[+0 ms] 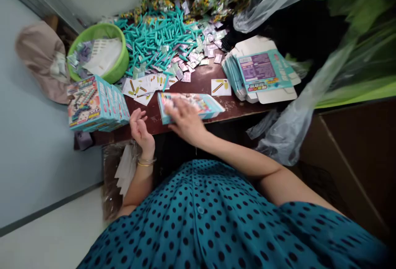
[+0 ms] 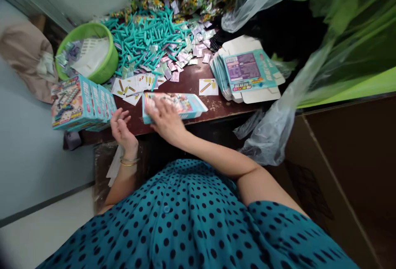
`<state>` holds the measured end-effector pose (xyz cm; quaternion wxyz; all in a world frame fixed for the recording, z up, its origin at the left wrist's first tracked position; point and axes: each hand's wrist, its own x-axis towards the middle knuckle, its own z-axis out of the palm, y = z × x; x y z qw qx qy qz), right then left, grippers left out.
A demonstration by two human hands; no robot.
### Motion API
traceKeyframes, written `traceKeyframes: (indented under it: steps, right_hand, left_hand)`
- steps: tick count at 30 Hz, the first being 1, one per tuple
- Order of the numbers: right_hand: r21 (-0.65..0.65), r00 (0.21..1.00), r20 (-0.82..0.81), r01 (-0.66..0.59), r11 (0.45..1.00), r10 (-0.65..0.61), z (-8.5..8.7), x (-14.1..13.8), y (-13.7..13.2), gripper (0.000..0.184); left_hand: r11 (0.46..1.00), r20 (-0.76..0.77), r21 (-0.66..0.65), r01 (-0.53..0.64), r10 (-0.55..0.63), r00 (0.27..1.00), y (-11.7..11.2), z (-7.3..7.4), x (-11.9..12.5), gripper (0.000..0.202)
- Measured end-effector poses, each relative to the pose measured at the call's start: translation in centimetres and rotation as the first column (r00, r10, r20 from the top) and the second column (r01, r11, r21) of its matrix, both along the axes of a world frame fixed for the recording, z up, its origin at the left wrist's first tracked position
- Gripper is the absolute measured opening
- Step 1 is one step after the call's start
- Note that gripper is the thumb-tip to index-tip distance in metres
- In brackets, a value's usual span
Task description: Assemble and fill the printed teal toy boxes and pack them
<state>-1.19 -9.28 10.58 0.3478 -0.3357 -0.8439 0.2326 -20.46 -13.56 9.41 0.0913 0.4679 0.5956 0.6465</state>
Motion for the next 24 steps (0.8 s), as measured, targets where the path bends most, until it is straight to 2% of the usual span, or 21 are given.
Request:
traceKeyframes:
  steps: [2, 3, 4, 5, 7, 8, 9, 10, 11, 13, 14, 15, 17, 19, 21, 22, 24]
  right_hand:
    - [0.011, 0.987, 0.141, -0.076, 0.997, 0.074, -2.3, -1.3, 2.5, 0.055]
    - [0.012, 0.983, 0.176, -0.06, 0.998, 0.057, -3.4, -0.9, 4.4, 0.049]
    - [0.023, 0.982, 0.186, 0.012, 1.0, -0.016, -4.5, 0.2, 6.5, 0.043]
    - [0.042, 0.974, 0.19, 0.121, 0.992, -0.127, -5.4, 1.8, 8.5, 0.04]
    - [0.063, 0.877, 0.245, 0.412, 0.909, -0.414, -7.0, 6.2, 11.3, 0.044]
    - [0.06, 0.836, 0.313, 0.456, 0.888, -0.45, -7.8, 8.4, 11.8, 0.05]
    - [0.06, 0.82, 0.373, 0.446, 0.893, -0.434, -8.6, 10.5, 11.5, 0.056]
    - [0.06, 0.821, 0.426, 0.393, 0.918, -0.379, -9.4, 12.2, 10.6, 0.061]
    - [0.06, 0.831, 0.466, 0.312, 0.948, -0.303, -10.2, 13.6, 9.1, 0.066]
    - [0.058, 0.854, 0.478, 0.205, 0.977, -0.208, -11.6, 15.7, 5.7, 0.069]
    - [0.05, 0.871, 0.455, 0.183, 0.982, -0.185, -12.1, 16.5, 4.2, 0.063]
    - [0.035, 0.892, 0.413, 0.187, 0.982, -0.185, -12.3, 17.1, 3.1, 0.055]
    - [-0.022, 0.932, 0.292, 0.232, 0.972, -0.216, -11.8, 18.1, 2.2, 0.043]
    - [-0.075, 0.944, 0.127, 0.315, 0.946, -0.304, -9.7, 18.5, 2.6, 0.038]
    - [-0.09, 0.932, -0.036, 0.356, 0.93, -0.36, -6.2, 17.7, 3.4, 0.031]
    - [-0.071, 0.936, -0.101, 0.332, 0.94, -0.338, -4.1, 16.8, 3.7, 0.028]
    - [0.025, 0.978, -0.146, 0.158, 0.987, -0.152, -0.3, 13.8, 4.2, 0.025]
  left_hand:
    - [0.997, -0.149, -0.08, 0.019, -0.031, 0.988, 0.2, -0.4, 0.3, 0.041]
    - [0.989, -0.239, -0.139, 0.049, -0.082, 0.968, 0.2, -0.8, 1.1, 0.04]
    - [0.974, -0.34, -0.21, 0.09, -0.159, 0.927, 0.1, -1.3, 2.1, 0.04]
    - [0.948, -0.444, -0.29, 0.135, -0.258, 0.858, 0.0, -1.8, 3.3, 0.042]
    - [0.87, -0.609, -0.45, 0.202, -0.464, 0.644, -0.1, -3.1, 6.0, 0.063]
    - [0.833, -0.656, -0.511, 0.211, -0.537, 0.53, -0.1, -3.8, 7.3, 0.078]
    - [0.806, -0.684, -0.555, 0.206, -0.583, 0.439, 0.0, -4.5, 8.4, 0.091]
    - [0.791, -0.698, -0.581, 0.194, -0.606, 0.381, 0.3, -5.2, 9.2, 0.097]
    - [0.785, -0.703, -0.591, 0.184, -0.614, 0.359, 0.6, -5.9, 9.8, 0.097]
    - [0.792, -0.696, -0.58, 0.189, -0.603, 0.389, 1.4, -6.6, 10.2, 0.079]
    - [0.806, -0.689, -0.553, 0.213, -0.585, 0.427, 1.8, -6.6, 10.0, 0.066]
    - [0.829, -0.682, -0.502, 0.247, -0.555, 0.476, 2.2, -6.4, 9.7, 0.053]
    - [0.885, -0.656, -0.347, 0.31, -0.465, 0.594, 2.6, -4.8, 8.7, 0.033]
    - [0.93, -0.595, -0.186, 0.316, -0.363, 0.717, 2.7, -2.3, 7.2, 0.025]
    - [0.958, -0.515, -0.088, 0.272, -0.278, 0.811, 2.6, 0.5, 5.8, 0.026]
    - [0.967, -0.479, -0.065, 0.247, -0.247, 0.842, 2.4, 1.8, 5.2, 0.029]
    - [0.977, -0.425, -0.045, 0.211, -0.21, 0.881, 2.1, 3.7, 4.4, 0.035]
